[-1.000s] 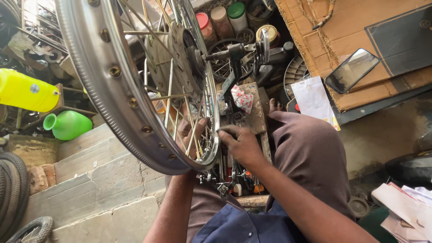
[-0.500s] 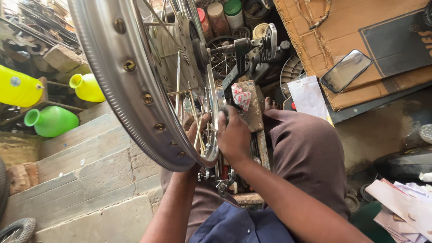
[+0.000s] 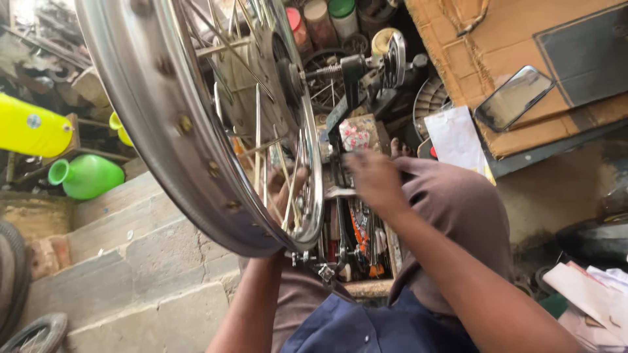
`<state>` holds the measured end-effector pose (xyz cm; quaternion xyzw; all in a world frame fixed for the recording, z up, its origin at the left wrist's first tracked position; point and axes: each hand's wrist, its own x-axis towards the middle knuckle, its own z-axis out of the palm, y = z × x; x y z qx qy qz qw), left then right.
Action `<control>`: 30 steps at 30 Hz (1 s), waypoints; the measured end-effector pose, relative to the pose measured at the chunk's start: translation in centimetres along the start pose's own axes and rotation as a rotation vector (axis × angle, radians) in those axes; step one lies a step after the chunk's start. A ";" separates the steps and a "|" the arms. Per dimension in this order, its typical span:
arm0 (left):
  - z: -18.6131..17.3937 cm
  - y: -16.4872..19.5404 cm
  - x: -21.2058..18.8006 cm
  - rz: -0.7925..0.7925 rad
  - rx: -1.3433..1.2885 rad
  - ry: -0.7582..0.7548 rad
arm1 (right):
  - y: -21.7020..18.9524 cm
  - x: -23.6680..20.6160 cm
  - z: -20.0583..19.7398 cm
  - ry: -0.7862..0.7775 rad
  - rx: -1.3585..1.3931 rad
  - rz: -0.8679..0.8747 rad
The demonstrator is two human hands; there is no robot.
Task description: The person sits on the floor of a repair shop tightening spokes on a motorcycle wheel rim held in a truing stand. They use a small spoke wrench on the nipple, turn the wheel to reach different spokes, and spin the wheel to check it.
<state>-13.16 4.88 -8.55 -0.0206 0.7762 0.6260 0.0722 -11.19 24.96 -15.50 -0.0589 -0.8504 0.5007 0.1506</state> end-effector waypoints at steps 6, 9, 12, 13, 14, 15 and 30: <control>-1.9 -6.0 0.7 -0.009 -0.267 -0.071 | -1.4 -5.9 -3.1 -0.466 0.751 0.844; -2.7 -8.5 0.3 -0.039 -0.435 -0.084 | -4.5 -5.8 -3.0 -0.389 0.705 0.767; -2.9 -9.5 -0.2 -0.040 -0.485 -0.075 | -6.9 -4.9 -2.8 -0.408 0.588 0.390; -2.9 -9.4 -0.2 -0.037 -0.494 -0.070 | -7.5 -4.7 -2.7 -0.386 0.532 0.359; -2.7 -9.2 -0.2 -0.043 -0.494 -0.063 | -8.0 -4.6 -2.6 -0.366 0.473 0.330; -2.6 -8.9 -0.1 -0.049 -0.489 -0.049 | -8.5 -4.6 -2.4 -0.347 0.415 0.301; -0.3 -3.7 2.3 0.100 -0.157 -0.095 | -10.1 -4.2 -3.0 -0.396 0.083 0.200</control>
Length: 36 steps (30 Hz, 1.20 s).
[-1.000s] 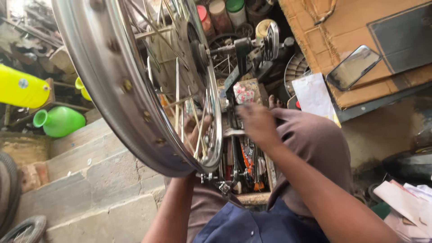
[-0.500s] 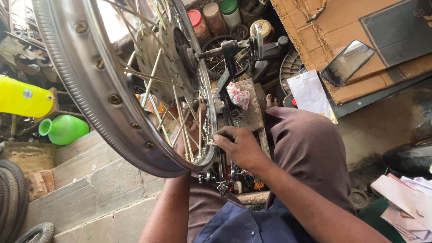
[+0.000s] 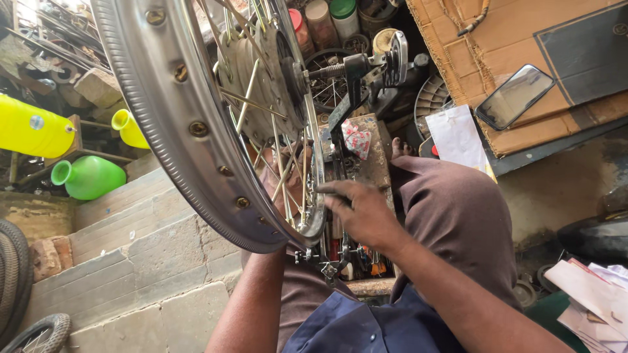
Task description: The person sits on the floor of a repair shop tightening spokes on a motorcycle wheel rim held in a truing stand. They use a small spoke wrench on the nipple, turn the wheel to reach different spokes, and spin the wheel to check it.
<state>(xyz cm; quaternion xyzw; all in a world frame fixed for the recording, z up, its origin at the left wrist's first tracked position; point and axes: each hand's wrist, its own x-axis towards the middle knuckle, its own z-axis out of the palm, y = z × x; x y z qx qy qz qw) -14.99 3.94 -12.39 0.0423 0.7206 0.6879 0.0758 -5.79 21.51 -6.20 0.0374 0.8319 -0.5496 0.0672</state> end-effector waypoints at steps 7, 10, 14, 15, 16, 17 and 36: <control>-0.1 -0.4 0.1 0.004 -0.006 0.010 | -0.2 -1.0 0.2 -0.012 0.092 0.059; -0.2 -0.6 0.0 0.003 0.000 0.012 | -1.1 -1.2 0.0 0.058 -0.065 0.021; -0.2 -1.3 0.2 0.006 -0.022 0.017 | -1.9 -0.9 0.1 0.109 -0.080 -0.065; -0.2 -1.4 0.2 0.005 -0.040 0.014 | -2.0 -0.8 0.1 0.099 -0.087 -0.050; -0.2 -1.6 0.2 0.004 -0.068 0.013 | -2.0 -0.7 0.1 0.101 -0.081 -0.066; -0.3 -1.7 0.2 0.005 -0.136 0.004 | -2.0 -0.7 0.1 0.104 -0.077 -0.083; -1.7 -4.0 -1.1 -0.034 -0.014 0.211 | -0.8 2.9 2.1 0.102 -0.064 0.220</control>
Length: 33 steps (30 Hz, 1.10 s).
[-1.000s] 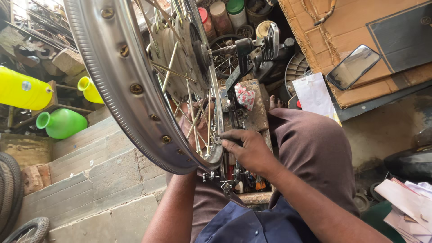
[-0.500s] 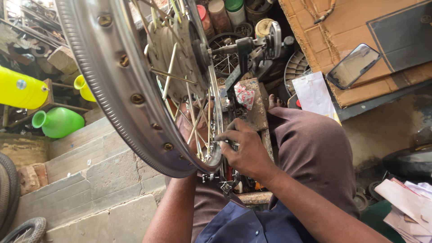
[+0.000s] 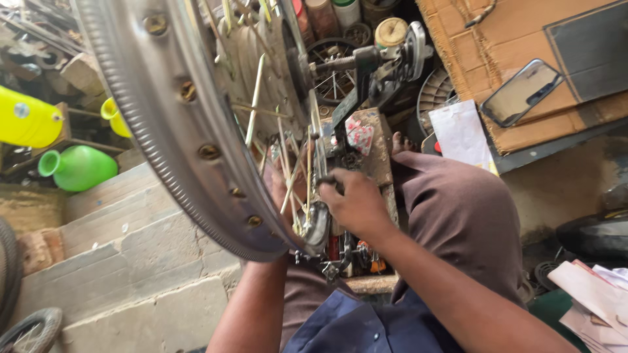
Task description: The person sits on the floor of a repair shop tightening spokes on a motorcycle wheel rim held in a truing stand. They use a small spoke wrench on the nipple, turn the wheel to reach different spokes, and spin the wheel to check it.
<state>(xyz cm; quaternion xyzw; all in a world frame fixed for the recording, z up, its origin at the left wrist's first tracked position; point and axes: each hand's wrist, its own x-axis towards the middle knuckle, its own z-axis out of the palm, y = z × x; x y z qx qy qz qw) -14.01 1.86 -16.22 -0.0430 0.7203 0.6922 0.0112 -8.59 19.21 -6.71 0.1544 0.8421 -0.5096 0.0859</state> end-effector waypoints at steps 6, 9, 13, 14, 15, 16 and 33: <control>0.2 -3.8 0.9 -0.076 -0.616 -0.444 | 0.7 0.9 0.7 0.287 -0.105 -0.252; -0.4 -3.5 0.3 -0.127 -0.433 -0.306 | 1.1 3.3 2.3 0.380 -0.010 -0.330; -0.1 -0.4 0.1 -0.093 -0.271 -0.249 | 2.1 6.2 4.2 0.237 0.309 -0.350; 0.2 0.4 0.2 -0.084 -0.218 -0.237 | 3.0 6.1 3.8 0.191 0.268 -0.359; 0.5 1.3 0.3 -0.078 -0.178 -0.227 | 4.1 5.7 3.2 0.153 0.228 -0.365; 0.8 2.0 0.5 -0.065 -0.127 -0.223 | 5.4 5.1 2.3 0.204 0.224 -0.261; 2.0 8.0 -3.2 -0.112 0.054 -0.167 | 2.3 -3.6 -2.2 -0.205 0.445 0.009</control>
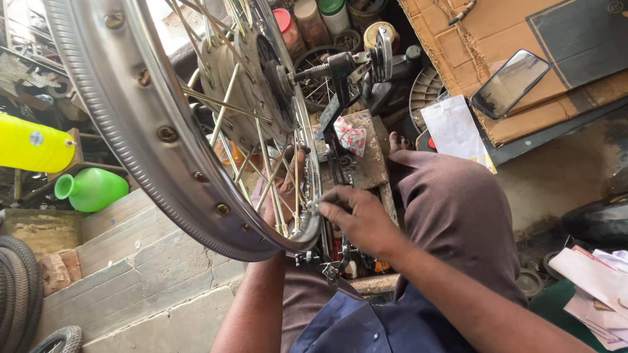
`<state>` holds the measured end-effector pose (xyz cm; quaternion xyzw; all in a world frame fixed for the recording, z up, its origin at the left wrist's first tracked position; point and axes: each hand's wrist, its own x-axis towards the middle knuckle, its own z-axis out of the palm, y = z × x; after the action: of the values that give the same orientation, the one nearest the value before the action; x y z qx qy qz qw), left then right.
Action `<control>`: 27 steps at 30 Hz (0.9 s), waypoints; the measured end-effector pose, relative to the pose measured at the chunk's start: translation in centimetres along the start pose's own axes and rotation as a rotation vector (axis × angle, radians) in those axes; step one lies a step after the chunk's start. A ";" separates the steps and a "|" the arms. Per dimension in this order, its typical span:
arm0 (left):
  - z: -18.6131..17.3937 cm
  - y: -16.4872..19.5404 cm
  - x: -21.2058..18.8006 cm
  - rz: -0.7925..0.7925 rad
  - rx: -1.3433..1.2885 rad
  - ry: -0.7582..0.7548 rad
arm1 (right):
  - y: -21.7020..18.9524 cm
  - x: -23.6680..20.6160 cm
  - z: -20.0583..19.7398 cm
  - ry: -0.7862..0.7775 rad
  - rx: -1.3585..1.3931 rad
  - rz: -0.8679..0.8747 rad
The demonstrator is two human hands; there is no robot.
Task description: The person sits on the floor of a repair shop tightening spokes on a motorcycle wheel rim held in a truing stand. They use a small spoke wrench on the nipple, turn the wheel to reach different spokes, and spin the wheel to check it.
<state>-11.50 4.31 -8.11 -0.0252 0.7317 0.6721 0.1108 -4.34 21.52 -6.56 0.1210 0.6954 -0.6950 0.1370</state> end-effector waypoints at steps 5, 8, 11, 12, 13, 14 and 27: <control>0.9 -0.6 2.7 0.109 0.042 -0.018 | -1.1 -1.2 1.1 0.146 -0.222 -0.194; 0.6 -1.4 3.5 0.147 0.240 -0.026 | -1.5 -1.3 1.5 0.187 -0.280 -0.207; 0.1 -1.8 3.5 0.146 0.364 0.010 | -1.9 -1.1 1.4 0.221 -0.343 -0.201; 0.1 -1.9 3.5 0.137 0.315 0.009 | -2.1 -0.8 1.2 0.210 -0.341 -0.194; 0.1 -1.9 3.5 0.125 0.256 0.006 | -2.2 -0.6 1.2 0.199 -0.337 -0.183; 0.2 -1.9 3.4 0.118 0.220 0.005 | -2.3 -0.5 1.1 0.146 -0.342 -0.126; -0.1 -2.5 2.9 0.027 -0.011 0.021 | -0.9 3.5 2.4 0.441 -0.527 -0.300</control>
<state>-13.84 4.33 -11.16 -0.0229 0.7294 0.6772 0.0936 -7.83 19.04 -6.99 0.1252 0.8732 -0.4617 -0.0931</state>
